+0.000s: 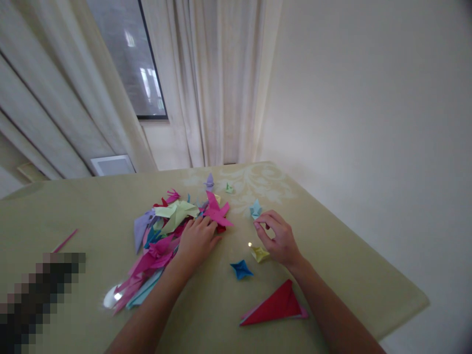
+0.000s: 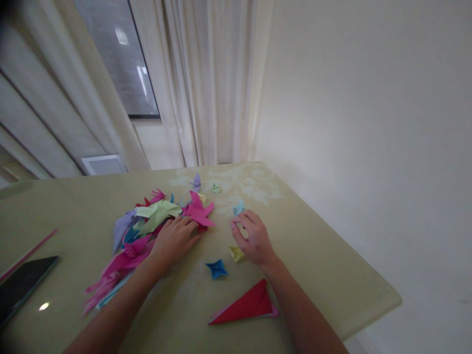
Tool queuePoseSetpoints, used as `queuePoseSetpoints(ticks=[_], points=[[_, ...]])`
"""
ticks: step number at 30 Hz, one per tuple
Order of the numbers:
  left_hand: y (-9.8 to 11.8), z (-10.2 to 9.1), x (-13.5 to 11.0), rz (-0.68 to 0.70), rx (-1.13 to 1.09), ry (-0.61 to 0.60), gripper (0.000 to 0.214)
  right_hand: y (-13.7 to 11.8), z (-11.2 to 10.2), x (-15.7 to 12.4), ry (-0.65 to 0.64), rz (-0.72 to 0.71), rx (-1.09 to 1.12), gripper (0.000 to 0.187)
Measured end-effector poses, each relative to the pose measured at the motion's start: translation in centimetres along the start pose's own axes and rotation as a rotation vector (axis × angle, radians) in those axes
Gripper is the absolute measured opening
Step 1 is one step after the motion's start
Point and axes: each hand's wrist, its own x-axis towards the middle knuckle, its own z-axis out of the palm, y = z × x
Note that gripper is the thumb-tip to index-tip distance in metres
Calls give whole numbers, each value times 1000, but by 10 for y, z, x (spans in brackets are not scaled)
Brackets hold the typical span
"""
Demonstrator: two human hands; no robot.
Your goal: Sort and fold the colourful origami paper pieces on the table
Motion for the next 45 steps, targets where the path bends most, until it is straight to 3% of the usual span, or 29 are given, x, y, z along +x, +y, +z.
queuePoseSetpoints(ticks=[6, 9, 13, 18, 22, 25, 30, 35, 39, 42, 45], points=[[8, 11, 2, -30, 8, 64, 25, -3, 3, -1, -6, -16, -16, 15], [4, 1, 3, -22, -27, 26, 25, -2, 3, 0, -10, -18, -16, 16], [-3, -22, -1, 122, -284, -89, 20, -3, 2, 0, -76, -5, 15, 22], [8, -36, -7, 210, -535, -55, 19, -8, 3, 0, -237, 84, 200, 26], [15, -38, -6, 198, -628, -28, 20, -6, 1, 1, -252, 151, 284, 26], [4, -37, -3, 101, -518, -54, 22, 5, -5, 2, -238, 170, 264, 21], [-22, -30, -4, -122, -44, -113, 11, 26, -13, 2, -372, 105, 60, 20], [-23, -16, -4, -60, -13, -113, 33, 27, -12, 1, -578, 140, -112, 19], [-21, -9, -1, -29, -19, -89, 28, 25, -12, 1, -667, 168, -169, 13], [-24, -13, 1, -20, -109, -58, 25, 23, -14, 2, -640, 175, -153, 12], [-21, -24, 0, 66, -432, -56, 16, 16, -14, 4, -487, 143, -62, 23]])
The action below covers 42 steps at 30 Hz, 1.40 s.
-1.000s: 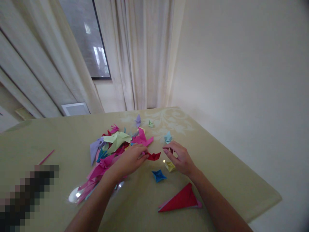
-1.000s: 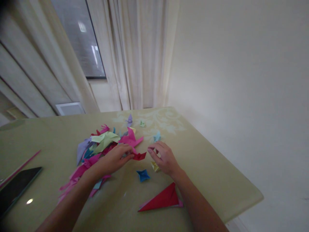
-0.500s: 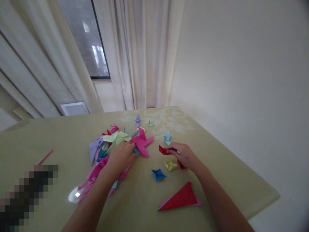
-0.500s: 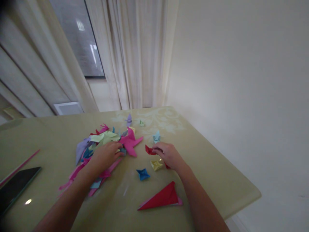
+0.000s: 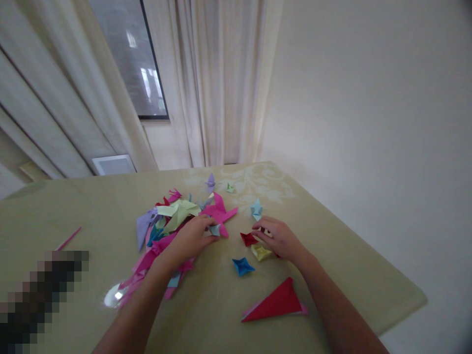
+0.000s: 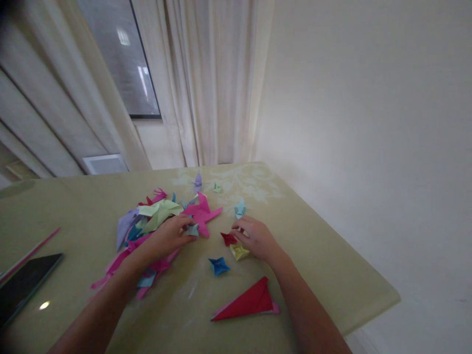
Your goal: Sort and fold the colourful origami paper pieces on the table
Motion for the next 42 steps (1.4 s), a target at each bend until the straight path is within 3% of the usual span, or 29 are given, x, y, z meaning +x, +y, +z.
queuePoseSetpoints(ticks=[3, 5, 12, 15, 17, 22, 24, 27, 33, 36, 38, 42], points=[[17, -2, -3, 107, -341, -47, 17, -12, 3, 0, 130, -11, 216, 31], [31, 2, -3, 149, -484, -56, 22, -19, 6, 0, 136, -4, 383, 33], [55, 26, 0, 99, -715, -28, 28, -21, 13, 1, 121, 27, 580, 31], [47, 26, 0, 84, -650, -21, 40, -15, 8, 2, 140, 42, 611, 30], [36, 20, 0, 62, -491, 0, 48, -9, -1, 1, 192, 55, 596, 30], [-2, -4, -4, -211, 288, 26, 19, 17, -36, -5, 378, 142, 568, 30], [-12, -9, -6, -295, 392, 10, 19, 29, -48, -9, 347, 193, 555, 31], [-20, -7, -6, -306, 398, -3, 20, 45, -57, -14, 217, 280, 553, 32], [-28, -2, -4, -310, 353, -20, 25, 55, -48, -18, -8, 355, 485, 27], [-22, -10, -4, -271, 298, -9, 22, 55, -41, -17, -76, 356, 416, 24], [-13, -17, -5, -165, 145, 6, 18, 55, -40, -16, -101, 356, 373, 25], [16, -16, -7, 123, -311, 17, 15, 48, -41, -12, 46, 310, 318, 34]])
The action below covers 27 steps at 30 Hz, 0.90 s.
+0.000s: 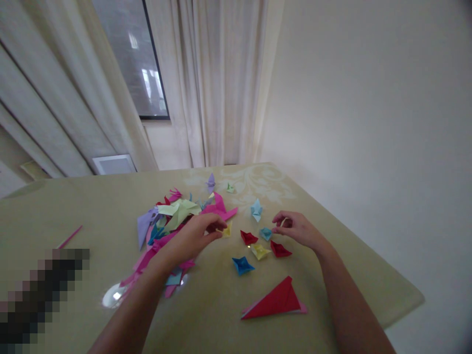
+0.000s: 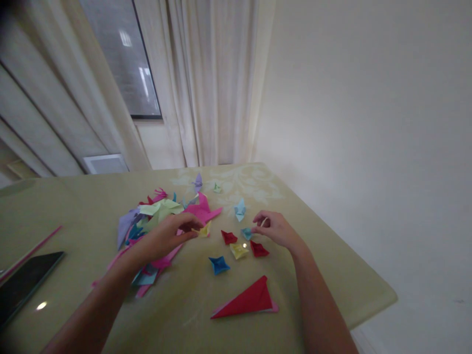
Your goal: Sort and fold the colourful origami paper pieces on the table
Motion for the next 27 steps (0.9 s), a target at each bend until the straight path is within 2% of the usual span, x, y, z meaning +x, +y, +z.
queuePoseSetpoints(ticks=[2, 3, 8, 11, 14, 16, 18, 20, 22, 27], points=[[11, 12, 1, 65, -120, -1, 15, -9, 6, -1, 58, -66, 80, 36], [16, 19, 2, 83, -156, -6, 15, -15, 11, -2, 43, -101, 134, 37], [28, 46, 4, 149, -283, -57, 14, -40, 43, -8, -145, -209, 279, 30], [31, 51, 5, 168, -289, -44, 13, -44, 51, -9, -175, -196, 353, 33], [28, 48, 7, 137, -269, 0, 18, -40, 43, -8, -142, -174, 361, 34], [19, 40, 7, 63, -151, 62, 24, -34, 29, -6, -89, -156, 338, 35], [4, 30, 5, -72, 134, 89, 21, -24, 13, -5, -19, -129, 304, 35], [-12, 21, 1, -232, 470, 54, 16, -12, -3, -4, 56, -107, 250, 35], [-26, 16, -3, -360, 679, 9, 19, -1, -14, -4, 94, -79, 169, 34], [-42, 18, -6, -465, 749, 6, 32, 14, -22, -7, 59, -40, -119, 20]])
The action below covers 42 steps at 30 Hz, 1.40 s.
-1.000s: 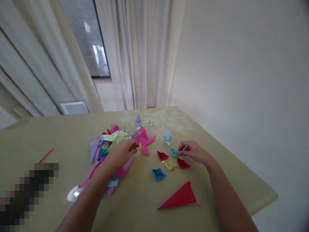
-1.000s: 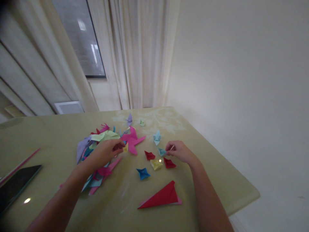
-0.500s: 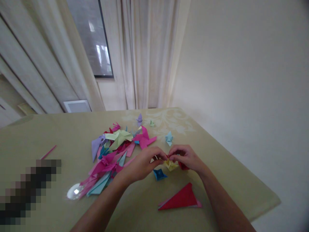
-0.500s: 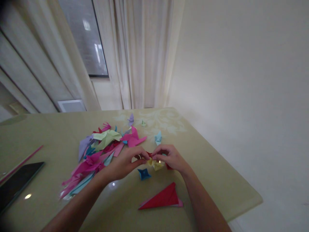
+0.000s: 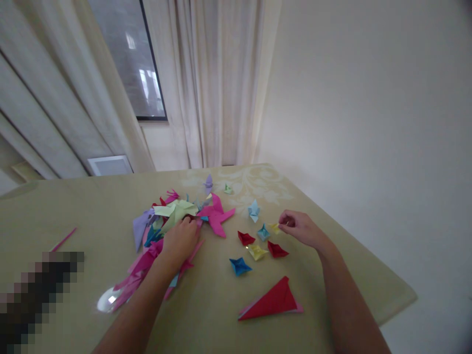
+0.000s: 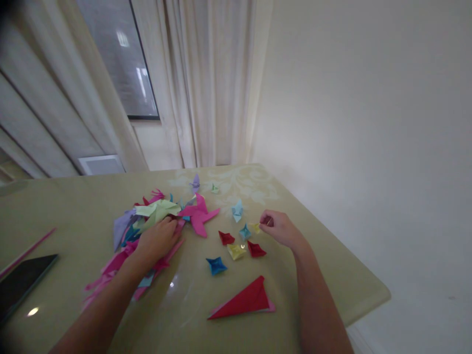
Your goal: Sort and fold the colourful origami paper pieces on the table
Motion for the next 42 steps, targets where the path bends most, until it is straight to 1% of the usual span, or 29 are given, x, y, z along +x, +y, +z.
queuePoseSetpoints(ticks=[2, 6, 9, 12, 13, 15, 18, 19, 21, 23, 24, 26, 27, 28, 30, 32, 34, 36, 37, 38, 40, 42], points=[[-1, 3, 3, -19, -13, 7, 36, 3, 0, -1, -2, 1, -55, 17], [-8, 4, 6, -5, -72, -3, 26, 9, 0, -3, -35, 45, -57, 14], [-13, 0, 6, 20, -137, -13, 18, 13, 0, -3, -79, 83, -60, 16], [-15, -7, 5, 40, -219, 1, 14, 13, 1, -2, -75, 72, -70, 19], [-15, -10, 6, 47, -247, 12, 14, 10, 2, -1, -56, 53, -80, 19], [-16, -17, 6, 56, -296, 38, 17, 2, 6, 2, 30, 2, -107, 23], [-15, -28, 7, 72, -494, 128, 21, -19, 22, 5, 182, -75, -76, 29], [-12, -32, 6, 77, -587, 166, 20, -27, 30, 5, 204, -96, -31, 31], [-1, -38, 2, 115, -782, 212, 18, -46, 47, 2, 176, -136, 95, 35], [18, -42, -7, 206, -916, 197, 17, -62, 65, -2, 91, -181, 233, 39], [30, -43, -13, 265, -954, 169, 17, -68, 73, -5, 39, -204, 301, 43], [56, -42, -26, 352, -955, 96, 17, -77, 86, -10, -41, -241, 417, 56], [68, -41, -33, 373, -928, 58, 19, -80, 91, -12, -55, -245, 462, 58], [78, -40, -40, 387, -900, 25, 21, -82, 95, -13, -45, -238, 498, 57], [93, -37, -49, 406, -865, -20, 27, -83, 100, -14, 22, -201, 549, 48], [97, -35, -53, 435, -854, -41, 38, -84, 102, -12, 81, -166, 583, 41], [93, -34, -50, 462, -839, -47, 46, -83, 100, -10, 95, -155, 578, 39], [85, -34, -43, 469, -792, 11, 34, -82, 97, -9, 95, -165, 538, 38], [82, -34, -39, 451, -774, 66, 28, -82, 96, -8, 90, -177, 517, 39], [79, -34, -35, 421, -779, 122, 27, -81, 95, -8, 77, -190, 505, 39], [76, -34, -27, 357, -897, 194, 28, -79, 95, -8, 17, -197, 520, 40], [75, -34, -23, 327, -1099, 181, 37, -80, 94, -8, -46, -165, 592, 42]])
